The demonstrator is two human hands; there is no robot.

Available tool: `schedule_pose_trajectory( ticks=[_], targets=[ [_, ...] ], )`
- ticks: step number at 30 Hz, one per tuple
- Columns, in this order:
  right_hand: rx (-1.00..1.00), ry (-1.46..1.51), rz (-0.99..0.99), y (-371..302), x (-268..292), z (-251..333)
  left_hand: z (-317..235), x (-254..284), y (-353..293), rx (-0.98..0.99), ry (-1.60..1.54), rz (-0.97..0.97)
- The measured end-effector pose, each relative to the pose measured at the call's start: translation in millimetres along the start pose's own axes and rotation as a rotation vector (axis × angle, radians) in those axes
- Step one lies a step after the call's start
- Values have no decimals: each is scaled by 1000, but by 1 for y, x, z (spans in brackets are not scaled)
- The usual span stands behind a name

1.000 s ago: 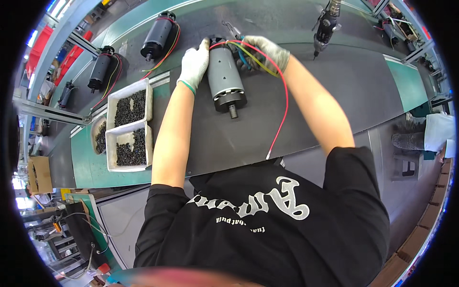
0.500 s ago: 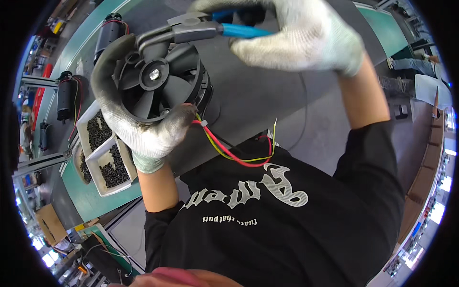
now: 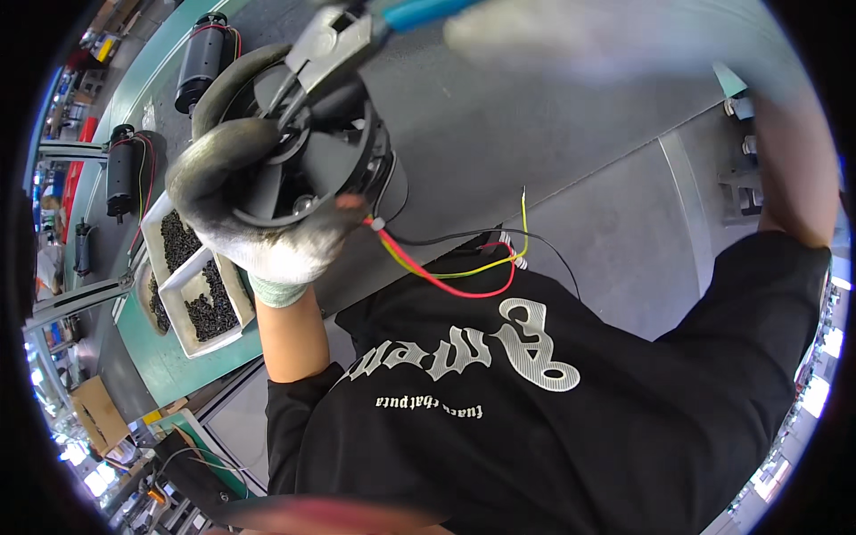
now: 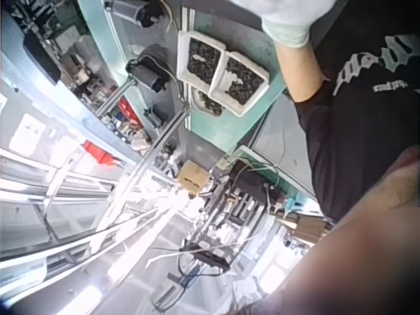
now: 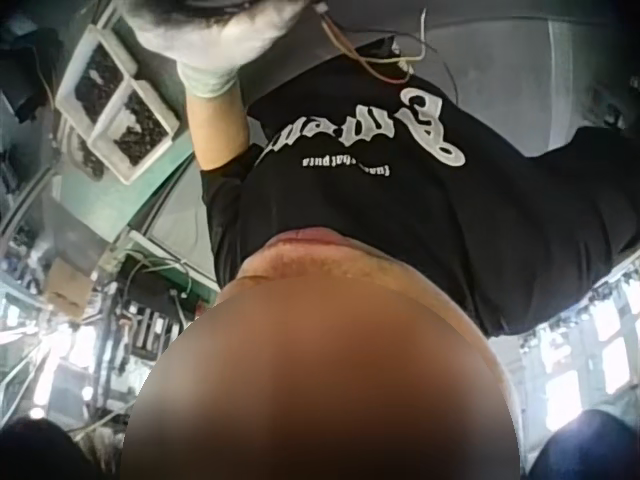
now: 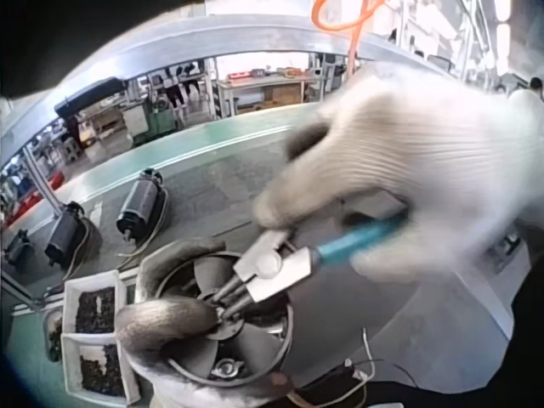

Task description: Assemble electrical motors by attaching fan blades and components using power tools and pliers at a manual workstation.

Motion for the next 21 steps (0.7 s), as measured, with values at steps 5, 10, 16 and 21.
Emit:
schedule_pose_trajectory(
  ticks=[5,10,16,21],
  targets=[
    [197,574,-1183,16,-145,-64,-11,14,-1,84,61,66],
    [-573,-67,-653,-18,-258,-59,-1,16,-2,45,51,74],
    [-457,1403,-93,3,-293,78,12,8,4,273,148,-89],
    [-304,1245,-682,62,-329,38,-32,1,-2,331,364,-17]
  ],
)
Point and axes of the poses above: each hand's wrist, its own y-axis towards the middle knuckle, its own x-axis out of the back of the hand, z = x × y, the point moved 2 cm from there along y, towards the middle knuckle, and after that the axes turned 15 degrees about -y, right-handed, at the moved point
